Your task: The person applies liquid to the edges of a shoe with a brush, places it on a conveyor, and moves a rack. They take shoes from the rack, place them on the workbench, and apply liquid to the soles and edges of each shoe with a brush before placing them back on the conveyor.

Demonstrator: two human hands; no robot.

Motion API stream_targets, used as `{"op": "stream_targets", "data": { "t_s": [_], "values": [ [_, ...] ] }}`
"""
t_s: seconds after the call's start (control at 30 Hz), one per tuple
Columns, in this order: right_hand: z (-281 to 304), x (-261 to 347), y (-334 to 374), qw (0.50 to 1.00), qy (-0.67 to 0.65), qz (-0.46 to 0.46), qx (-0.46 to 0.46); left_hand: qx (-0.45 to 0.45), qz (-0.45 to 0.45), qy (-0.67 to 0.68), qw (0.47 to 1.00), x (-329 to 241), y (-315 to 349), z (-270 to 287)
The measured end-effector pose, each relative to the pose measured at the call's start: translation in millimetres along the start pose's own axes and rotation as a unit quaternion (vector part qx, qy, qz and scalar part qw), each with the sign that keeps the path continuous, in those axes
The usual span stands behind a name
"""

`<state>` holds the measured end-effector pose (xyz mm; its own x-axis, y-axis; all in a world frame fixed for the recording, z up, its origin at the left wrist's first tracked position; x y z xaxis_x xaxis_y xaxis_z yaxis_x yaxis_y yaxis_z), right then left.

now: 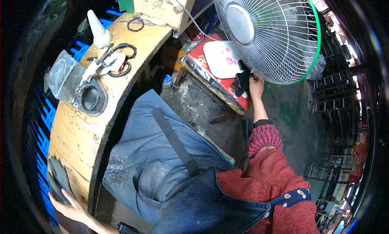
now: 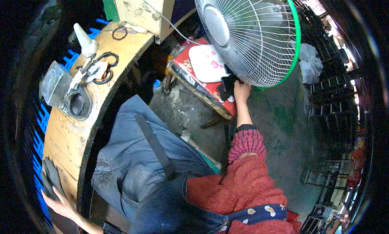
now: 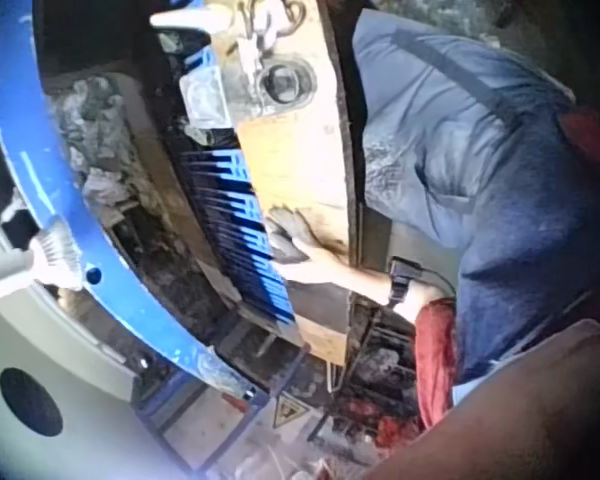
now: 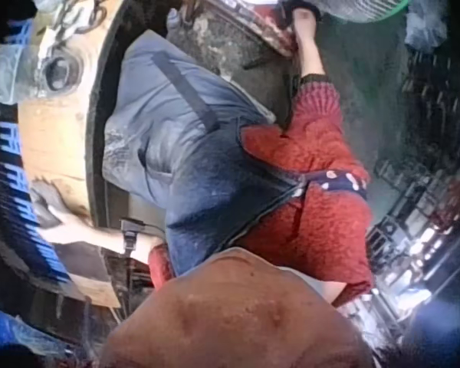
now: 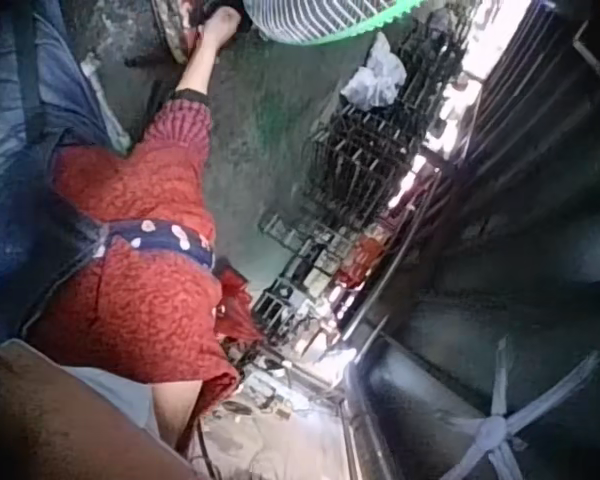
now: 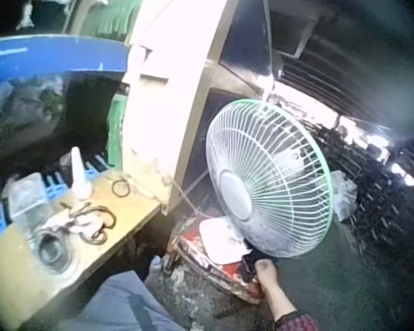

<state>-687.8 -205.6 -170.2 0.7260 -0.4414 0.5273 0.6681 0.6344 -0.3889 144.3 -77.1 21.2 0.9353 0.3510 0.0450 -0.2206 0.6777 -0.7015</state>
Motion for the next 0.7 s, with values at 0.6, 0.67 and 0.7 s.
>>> {"op": "stream_targets", "data": {
  "t_s": [0.6,0.67,0.7],
  "values": [
    [1.2,83.9,23.6,0.972,0.102,0.211,-0.009,0.006,-0.062,0.021,0.998,-47.7,24.9,33.9],
    [15.8,93.7,43.0,0.975,0.036,0.218,0.032,0.003,-0.065,0.036,0.997,-58.5,23.4,33.8],
    [18.7,100.1,54.8,0.974,0.019,0.220,0.049,0.009,-0.063,0.051,0.997,-63.5,23.7,33.9]
  ]
}}
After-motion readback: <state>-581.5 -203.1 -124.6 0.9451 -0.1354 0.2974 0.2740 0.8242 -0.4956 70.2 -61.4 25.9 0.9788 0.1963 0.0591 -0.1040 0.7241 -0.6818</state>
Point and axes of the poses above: each hand's wrist, its own y-axis away from the middle knuckle, its own z-axis out of the back of the hand, x = y × z, the point moved 5 cm from there along -y, towards the middle knuckle, and after that the axes turned 1 degree about -z, right-handed, at the moved point
